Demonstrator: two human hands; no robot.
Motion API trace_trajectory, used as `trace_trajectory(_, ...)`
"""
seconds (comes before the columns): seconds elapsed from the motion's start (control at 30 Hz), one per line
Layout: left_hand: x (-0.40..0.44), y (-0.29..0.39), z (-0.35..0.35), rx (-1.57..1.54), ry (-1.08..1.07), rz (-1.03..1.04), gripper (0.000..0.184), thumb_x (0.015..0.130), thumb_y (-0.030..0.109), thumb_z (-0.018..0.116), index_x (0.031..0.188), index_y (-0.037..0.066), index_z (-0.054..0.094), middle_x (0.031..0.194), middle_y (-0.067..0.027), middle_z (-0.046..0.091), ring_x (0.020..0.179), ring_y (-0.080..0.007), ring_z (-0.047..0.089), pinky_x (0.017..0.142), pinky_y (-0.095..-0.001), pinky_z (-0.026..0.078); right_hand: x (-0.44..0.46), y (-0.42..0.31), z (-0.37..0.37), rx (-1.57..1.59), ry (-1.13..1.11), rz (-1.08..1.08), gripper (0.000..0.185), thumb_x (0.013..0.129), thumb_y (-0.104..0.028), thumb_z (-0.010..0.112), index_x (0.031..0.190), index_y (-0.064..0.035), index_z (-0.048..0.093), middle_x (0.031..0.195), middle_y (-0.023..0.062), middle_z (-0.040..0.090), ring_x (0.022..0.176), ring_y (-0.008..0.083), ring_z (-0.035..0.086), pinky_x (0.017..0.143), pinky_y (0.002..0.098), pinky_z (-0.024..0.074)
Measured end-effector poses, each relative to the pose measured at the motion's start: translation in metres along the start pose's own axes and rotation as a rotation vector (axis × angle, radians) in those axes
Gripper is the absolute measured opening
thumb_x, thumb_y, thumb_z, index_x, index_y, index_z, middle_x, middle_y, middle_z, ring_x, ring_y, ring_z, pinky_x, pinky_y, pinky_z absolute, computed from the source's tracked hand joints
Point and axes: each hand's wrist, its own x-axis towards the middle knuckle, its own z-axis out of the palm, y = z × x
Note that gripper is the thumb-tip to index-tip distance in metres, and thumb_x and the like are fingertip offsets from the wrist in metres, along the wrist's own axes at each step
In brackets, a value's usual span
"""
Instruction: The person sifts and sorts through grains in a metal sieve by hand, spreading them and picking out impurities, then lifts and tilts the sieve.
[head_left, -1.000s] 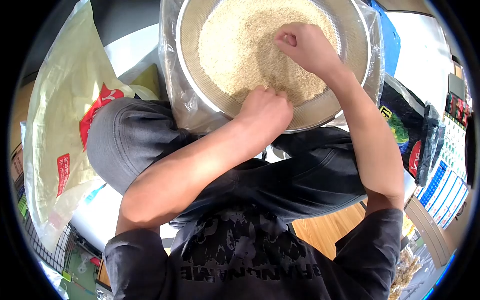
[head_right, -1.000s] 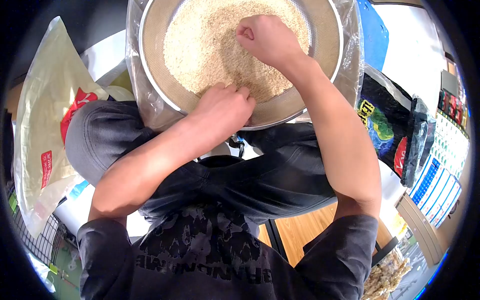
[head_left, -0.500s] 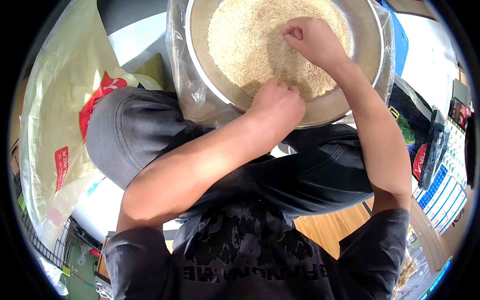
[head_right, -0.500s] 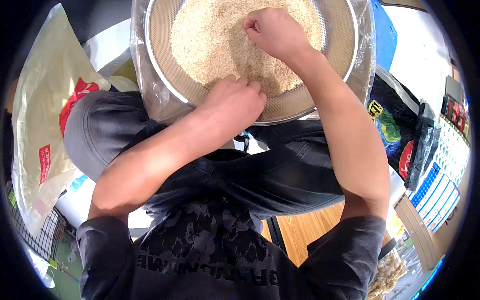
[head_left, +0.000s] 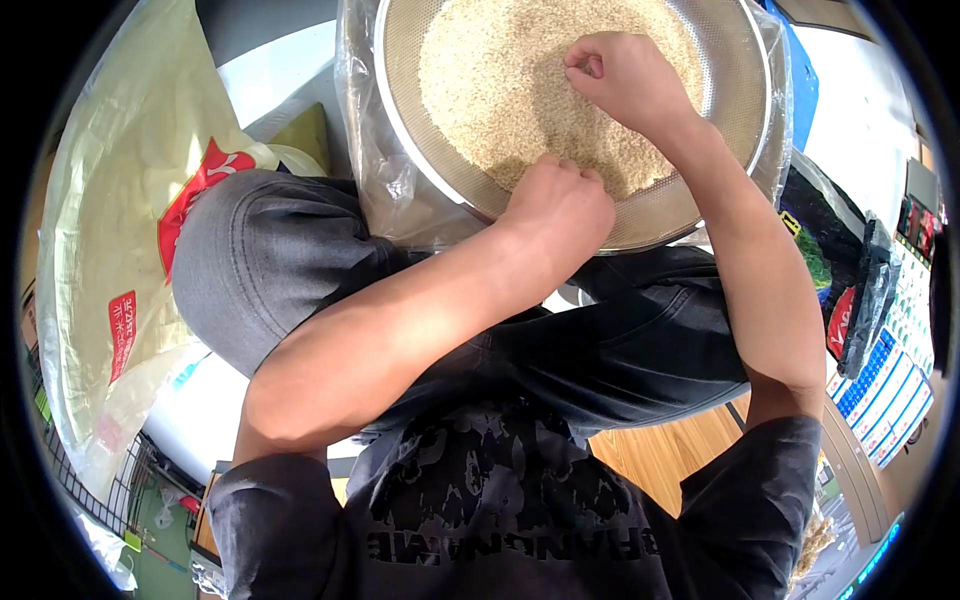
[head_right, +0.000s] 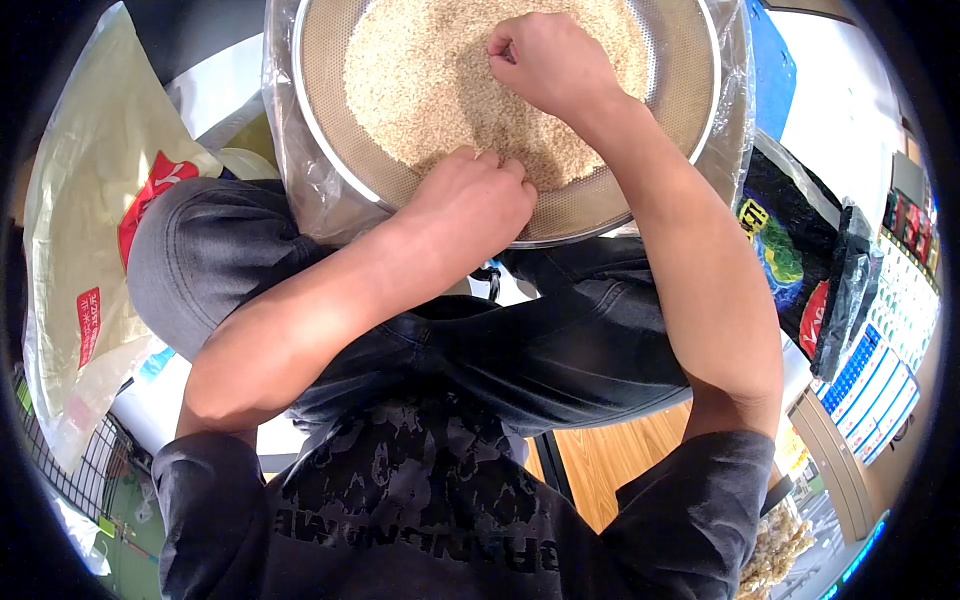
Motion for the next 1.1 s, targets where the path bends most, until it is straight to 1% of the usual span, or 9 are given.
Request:
trace_trajectory(0.13, 0.0, 0.0, -0.002, -0.011, -0.022, -0.004, 0.021, 0.082, 0.01, 0.071, 0.103, 0.007, 0.073, 0.102, -0.0086, 0.071, 0.102, -0.0247, 0.069, 0.088, -0.0377, 0.053, 0.0, -0.002, 0.0, -0.02, -0.005, -0.02, 0.017, 0.086, -0.019, 0.072, 0.098, -0.0075, 0.077, 0.066, 0.006, 0.063, 0.062, 0.0231, 0.065, 0.062, 0.039, 0.0538)
trace_trajectory(0.3, 0.0, 0.001, -0.002, -0.014, -0.025, -0.012, 0.019, 0.085, 0.011, 0.068, 0.103, 0.007, 0.073, 0.103, -0.0086, 0.071, 0.102, -0.0244, 0.069, 0.088, -0.0376, 0.053, 0.001, -0.004, 0.002, -0.059, -0.005, -0.039, 0.014, 0.087, -0.02, 0.072, 0.094, -0.0087, 0.075, 0.073, 0.007, 0.067, 0.068, 0.0265, 0.069, 0.065, 0.041, 0.0559)
trace_trajectory(0.4, 0.001, 0.001, -0.001, 0.002, -0.018, -0.006, 0.018, 0.086, 0.011, 0.067, 0.103, 0.007, 0.074, 0.103, -0.0087, 0.071, 0.102, -0.0242, 0.069, 0.088, -0.0373, 0.053, 0.001, -0.006, 0.002, -0.082, -0.02, -0.02, 0.013, 0.087, -0.02, 0.072, 0.094, -0.0086, 0.074, 0.074, 0.008, 0.068, 0.07, 0.0276, 0.069, 0.066, 0.0411, 0.0562)
trace_trajectory(0.5, 0.001, 0.001, 0.0, 0.01, -0.027, -0.008, 0.019, 0.086, 0.012, 0.067, 0.103, 0.007, 0.074, 0.103, -0.0088, 0.072, 0.102, -0.0244, 0.069, 0.088, -0.0373, 0.053, 0.001, -0.004, 0.007, -0.082, 0.01, -0.068, 0.013, 0.087, -0.02, 0.071, 0.094, -0.0087, 0.073, 0.074, 0.0085, 0.068, 0.07, 0.0281, 0.069, 0.066, 0.0415, 0.0558)
trace_trajectory(0.6, 0.001, 0.0, 0.001, 0.035, -0.013, 0.004, 0.018, 0.086, 0.012, 0.068, 0.102, 0.007, 0.074, 0.103, -0.0088, 0.072, 0.101, -0.0245, 0.07, 0.089, -0.0373, 0.053, 0.001, -0.007, 0.004, -0.091, -0.025, -0.032, 0.013, 0.087, -0.02, 0.071, 0.094, -0.0088, 0.072, 0.074, 0.0088, 0.067, 0.069, 0.028, 0.068, 0.065, 0.0423, 0.0552)
trace_trajectory(0.73, 0.001, 0.001, 0.0, 0.027, -0.017, -0.004, 0.018, 0.085, 0.012, 0.068, 0.101, 0.007, 0.074, 0.102, -0.0091, 0.072, 0.1, -0.0248, 0.07, 0.088, -0.0374, 0.053, 0.001, -0.009, 0.001, -0.094, -0.035, -0.046, 0.013, 0.087, -0.019, 0.07, 0.094, -0.0089, 0.072, 0.073, 0.0083, 0.067, 0.067, 0.0277, 0.067, 0.063, 0.0423, 0.0542)
trace_trajectory(0.8, 0.001, 0.001, 0.0, 0.03, -0.017, -0.006, 0.017, 0.085, 0.012, 0.068, 0.101, 0.007, 0.074, 0.102, -0.0091, 0.072, 0.1, -0.0249, 0.07, 0.088, -0.0374, 0.053, -0.001, -0.012, -0.006, -0.061, -0.093, 0.024, 0.011, 0.085, -0.018, 0.067, 0.089, -0.0092, 0.071, 0.085, 0.0114, 0.073, 0.082, 0.0331, 0.071, 0.072, 0.0462, 0.0578)
trace_trajectory(0.93, 0.001, 0.001, 0.001, 0.03, -0.013, -0.001, 0.017, 0.085, 0.013, 0.068, 0.101, 0.007, 0.074, 0.1, -0.0088, 0.072, 0.099, -0.0249, 0.07, 0.087, -0.0373, 0.053, -0.002, -0.015, -0.009, -0.034, -0.111, 0.065, 0.011, 0.084, -0.018, 0.068, 0.091, -0.0097, 0.072, 0.087, 0.011, 0.073, 0.082, 0.0325, 0.072, 0.073, 0.0459, 0.0583)
trace_trajectory(1.1, 0.002, 0.001, 0.002, 0.01, 0.004, -0.006, 0.017, 0.085, 0.012, 0.068, 0.1, 0.007, 0.074, 0.1, -0.0088, 0.072, 0.098, -0.0245, 0.07, 0.086, -0.0371, 0.053, -0.001, -0.012, -0.001, -0.071, -0.06, 0.03, 0.014, 0.088, -0.023, 0.07, 0.095, -0.0119, 0.075, 0.093, 0.0098, 0.076, 0.087, 0.0308, 0.074, 0.077, 0.0454, 0.0604)
